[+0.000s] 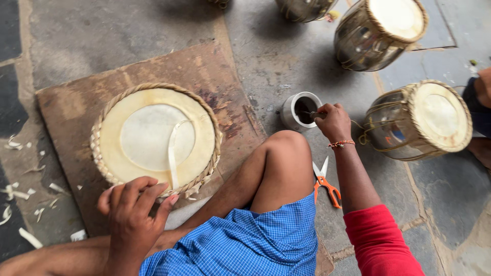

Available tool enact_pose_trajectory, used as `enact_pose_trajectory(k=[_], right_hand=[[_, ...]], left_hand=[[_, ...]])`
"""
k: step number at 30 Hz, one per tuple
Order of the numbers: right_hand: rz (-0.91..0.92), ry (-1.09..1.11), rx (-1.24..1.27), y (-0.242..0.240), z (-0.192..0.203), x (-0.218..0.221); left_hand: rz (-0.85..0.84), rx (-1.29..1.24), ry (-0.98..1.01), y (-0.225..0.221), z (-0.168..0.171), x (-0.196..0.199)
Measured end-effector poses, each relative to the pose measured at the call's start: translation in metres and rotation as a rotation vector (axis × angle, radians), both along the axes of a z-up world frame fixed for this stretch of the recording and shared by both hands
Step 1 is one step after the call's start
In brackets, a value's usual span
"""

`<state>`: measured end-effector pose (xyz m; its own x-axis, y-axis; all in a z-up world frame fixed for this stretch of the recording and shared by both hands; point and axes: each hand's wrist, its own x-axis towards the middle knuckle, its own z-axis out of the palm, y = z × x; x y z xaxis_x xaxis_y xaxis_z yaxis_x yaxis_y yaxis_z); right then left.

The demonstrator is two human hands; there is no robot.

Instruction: The person uses a hand tool to tuck and trim leather strips around the rim of a drum while sitting on the floor.

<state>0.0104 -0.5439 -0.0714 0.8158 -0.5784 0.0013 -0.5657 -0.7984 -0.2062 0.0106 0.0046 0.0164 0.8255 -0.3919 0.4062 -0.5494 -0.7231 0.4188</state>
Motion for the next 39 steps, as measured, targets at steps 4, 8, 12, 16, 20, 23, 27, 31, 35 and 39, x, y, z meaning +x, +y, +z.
enact_pose_trajectory(k=[4,8,12,16,20,23,27,31,35,39], right_hand=[[0.089,-0.188,0.106,0.018,-0.009,0.014],[0.276,-0.637,0.108,0.051,0.058,0.015],[0.386,-0.896,0.562,0.113,0.139,0.021],[0.516,-0.970,1.129,0.200,0.175,0.055],[0.556,-0.919,1.577,0.277,0.171,0.083],[0.530,-0.879,1.760,0.315,0.156,0.090],[0.456,-0.759,1.678,0.344,0.138,0.086],[0.657,-0.658,1.241,0.364,0.153,0.083],[0.731,-0.507,1.002,0.378,0.185,0.097],[0.934,-0.562,1.373,0.387,0.183,0.143]], left_hand=[[0.025,-0.012,0.047,-0.008,0.009,0.007],[0.002,-0.135,0.109,-0.015,0.001,0.018],[0.054,-0.140,0.101,-0.023,-0.002,0.026],[0.060,-0.155,0.093,-0.022,-0.004,0.030],[0.068,-0.151,0.066,-0.018,-0.010,0.032],[0.071,-0.140,0.049,-0.018,-0.012,0.035],[0.078,-0.153,0.049,-0.015,-0.012,0.038],[0.078,-0.138,0.046,-0.013,-0.018,0.040],[0.127,-0.126,-0.075,-0.016,-0.021,0.042],[0.166,-0.164,-0.146,-0.014,-0.015,0.059]])
